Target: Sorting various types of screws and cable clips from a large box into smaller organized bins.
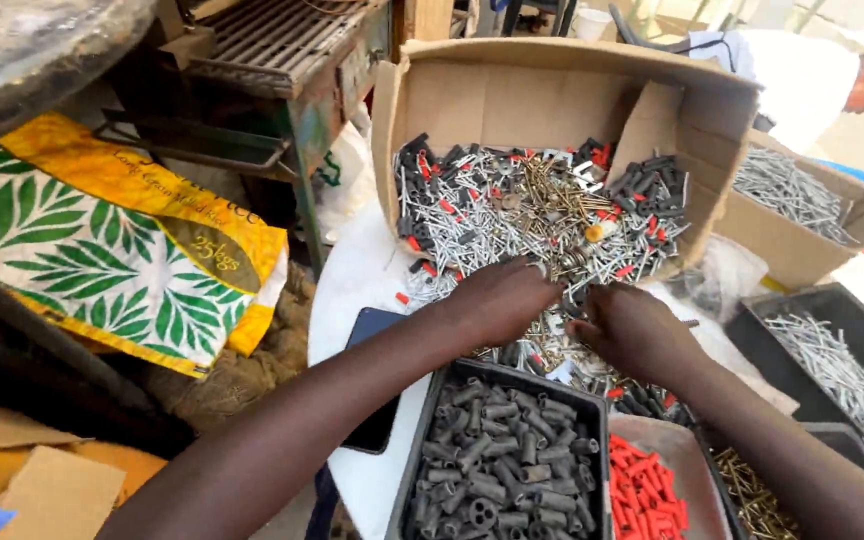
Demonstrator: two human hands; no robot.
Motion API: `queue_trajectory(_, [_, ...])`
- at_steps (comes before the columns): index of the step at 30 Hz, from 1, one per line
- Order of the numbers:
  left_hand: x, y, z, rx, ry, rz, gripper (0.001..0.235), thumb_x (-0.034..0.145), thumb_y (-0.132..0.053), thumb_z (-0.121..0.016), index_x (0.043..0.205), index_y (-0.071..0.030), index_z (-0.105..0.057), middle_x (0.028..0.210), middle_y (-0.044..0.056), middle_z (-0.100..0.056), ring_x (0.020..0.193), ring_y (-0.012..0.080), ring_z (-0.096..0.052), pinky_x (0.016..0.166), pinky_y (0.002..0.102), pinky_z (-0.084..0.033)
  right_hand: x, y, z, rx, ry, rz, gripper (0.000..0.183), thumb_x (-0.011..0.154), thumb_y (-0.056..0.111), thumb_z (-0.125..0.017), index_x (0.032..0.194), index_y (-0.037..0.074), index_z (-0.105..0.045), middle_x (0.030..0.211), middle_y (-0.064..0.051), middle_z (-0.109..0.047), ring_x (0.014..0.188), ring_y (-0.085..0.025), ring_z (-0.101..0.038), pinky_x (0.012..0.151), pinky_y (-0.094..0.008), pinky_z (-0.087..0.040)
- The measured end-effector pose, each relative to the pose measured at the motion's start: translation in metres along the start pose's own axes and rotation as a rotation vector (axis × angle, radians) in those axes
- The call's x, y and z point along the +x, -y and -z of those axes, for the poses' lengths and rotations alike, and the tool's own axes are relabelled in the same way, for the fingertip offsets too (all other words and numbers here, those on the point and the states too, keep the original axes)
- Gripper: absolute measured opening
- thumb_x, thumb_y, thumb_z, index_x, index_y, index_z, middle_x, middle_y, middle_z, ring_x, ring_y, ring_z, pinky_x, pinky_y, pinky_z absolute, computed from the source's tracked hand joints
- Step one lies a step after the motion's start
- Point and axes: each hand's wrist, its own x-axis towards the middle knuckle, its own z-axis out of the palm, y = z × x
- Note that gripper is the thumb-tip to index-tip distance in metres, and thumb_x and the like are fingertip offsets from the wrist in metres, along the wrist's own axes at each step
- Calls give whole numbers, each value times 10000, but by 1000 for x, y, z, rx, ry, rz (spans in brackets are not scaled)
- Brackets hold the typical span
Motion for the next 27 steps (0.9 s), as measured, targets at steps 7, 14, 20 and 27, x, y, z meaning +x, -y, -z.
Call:
queue_trajectory(7, [2,2,7,-48,40,12,215,881,-115,-723,1080,-58,-668,1049,158,-674,1074,422,-635,876,556,-569,14,-20,-5,177,57,-83,171,875,211,-704,928,48,-697,791,-203,-727,896,-475,-723,726,-563,-537])
queue_trajectory(14, [3,0,16,-622,-130,226,58,912,-145,-682,900,-113,-635,792,113,-730,816,313,-713,699,433,-558,15,-30,0,141,40,-56,150,942,216,-606,964,73,-645,825,-233,-726,866,-476,-716,711,-558,-548])
queue_trajectory(20, [23,7,-6,-1335,-203,532,209,933,-80,-501,1108,-9,-591,827,96,-683,691,129,-699,560,220,-600,18,-44,2,429,-142,12,130,1007,126,-516,1046,39,-604,802,-198,-730,762,-356,-715,633,-459,-575])
queue_trajectory(27, [42,-4,-10,-319,-34,395,240,859,-190,-621,898,34,-694,747,248,-697,751,481,-732,576,539,-586,17,-42,12,1209,-300,10,250,1070,58,-428,1237,-80,-553,749,-139,-665,576,-163,-665,422,-221,-513])
